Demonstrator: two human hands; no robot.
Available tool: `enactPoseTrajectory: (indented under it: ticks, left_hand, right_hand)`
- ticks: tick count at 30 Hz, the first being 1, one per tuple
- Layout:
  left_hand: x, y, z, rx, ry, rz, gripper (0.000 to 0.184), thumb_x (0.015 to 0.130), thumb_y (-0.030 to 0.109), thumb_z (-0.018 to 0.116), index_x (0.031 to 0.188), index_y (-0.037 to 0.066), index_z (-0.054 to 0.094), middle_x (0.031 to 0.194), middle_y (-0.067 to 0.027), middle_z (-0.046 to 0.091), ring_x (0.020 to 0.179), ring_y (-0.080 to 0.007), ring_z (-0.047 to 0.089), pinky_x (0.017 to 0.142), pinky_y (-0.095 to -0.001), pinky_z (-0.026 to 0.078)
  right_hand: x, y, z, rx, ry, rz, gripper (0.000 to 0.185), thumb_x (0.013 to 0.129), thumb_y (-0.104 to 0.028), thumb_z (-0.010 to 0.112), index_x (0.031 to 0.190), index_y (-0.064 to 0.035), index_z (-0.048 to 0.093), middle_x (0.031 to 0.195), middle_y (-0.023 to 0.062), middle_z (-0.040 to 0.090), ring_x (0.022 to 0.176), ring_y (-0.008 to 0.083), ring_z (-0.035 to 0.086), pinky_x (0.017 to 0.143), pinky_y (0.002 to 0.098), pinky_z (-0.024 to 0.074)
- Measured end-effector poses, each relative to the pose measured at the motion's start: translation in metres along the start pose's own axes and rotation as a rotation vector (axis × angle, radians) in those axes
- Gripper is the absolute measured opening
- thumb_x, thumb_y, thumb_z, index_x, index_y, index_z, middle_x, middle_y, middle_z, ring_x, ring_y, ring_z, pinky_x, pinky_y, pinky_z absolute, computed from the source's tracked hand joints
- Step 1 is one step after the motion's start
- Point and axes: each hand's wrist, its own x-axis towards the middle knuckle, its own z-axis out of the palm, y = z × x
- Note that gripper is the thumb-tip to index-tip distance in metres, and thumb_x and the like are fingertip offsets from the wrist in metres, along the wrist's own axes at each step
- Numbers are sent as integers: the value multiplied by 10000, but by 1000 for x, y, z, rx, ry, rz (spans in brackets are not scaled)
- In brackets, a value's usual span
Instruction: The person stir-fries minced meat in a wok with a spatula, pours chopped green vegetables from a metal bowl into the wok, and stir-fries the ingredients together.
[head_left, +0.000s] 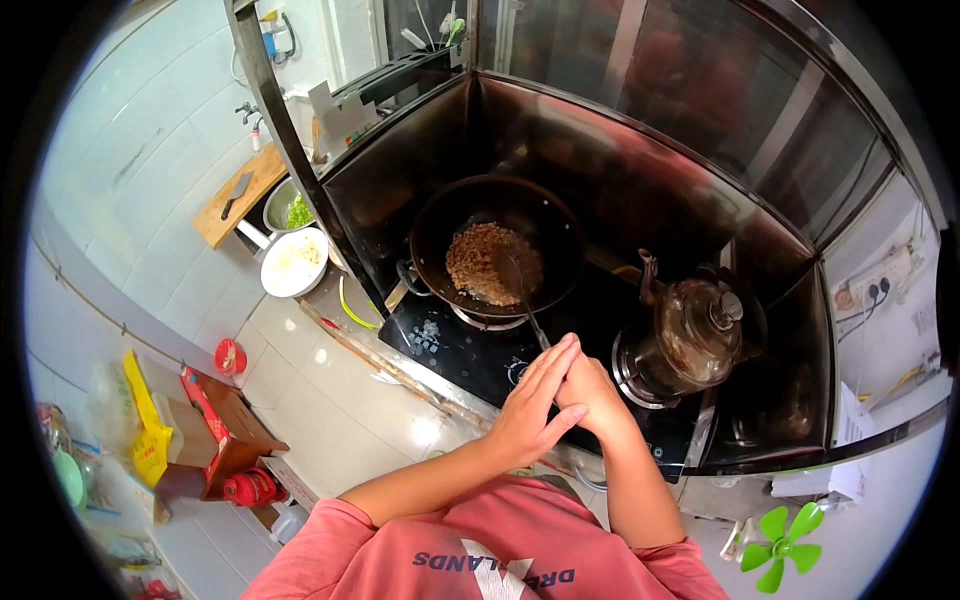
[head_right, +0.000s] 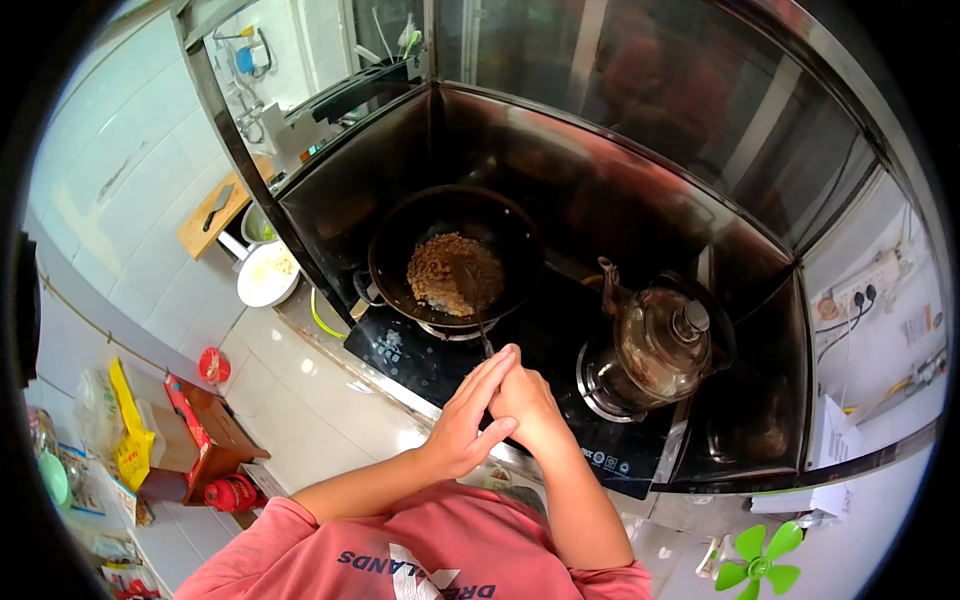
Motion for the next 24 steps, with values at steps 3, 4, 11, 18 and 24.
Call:
enactPoseTrajectory:
  ticks: [3,4,11,18,24]
  left_hand:
    - [0,1,0,69,1,38,639,901,313,537,1382,-33,298,1415,-224,327,1297,-375,330,1073,-420,267]
    - [1,3,0,63,-1,43,634,902,312,532,1383,-31,302,1419,-224,324,1298,-372,331,1071,-418,270]
    - [9,4,1,14,-6,-9,623,895,244,546,1392,-25,282,1401,-222,347,1290,-358,351,1061,-396,289]
    - [9,-11,0,13,54,-103,621,900,237,546,1399,-9,270,1391,-219,358,1280,-341,372,1058,-376,293]
    - [3,-3,-8,-48,145,-76,523,897,208,542,1339,-10,367,1315,-193,444,1219,-304,432,1026,-362,325]
  right_hand:
    - [-1,5,-1,46,10,-41,198,814,-113,496,951,21,544,846,277,615,813,452,595,662,472,469]
    - [0,7,-1,66,20,-74,204,822,-124,500,970,15,524,839,276,614,814,455,593,662,476,467]
    - [16,-5,-17,-102,172,54,291,818,-166,574,1007,11,440,815,291,619,820,458,605,711,501,489]
    - [41,-3,3,-32,100,39,330,811,-171,577,1064,3,454,876,292,622,876,458,598,752,488,486]
    - [15,-14,-10,28,30,-5,244,829,-121,519,1038,-13,456,845,270,620,854,440,595,726,488,462]
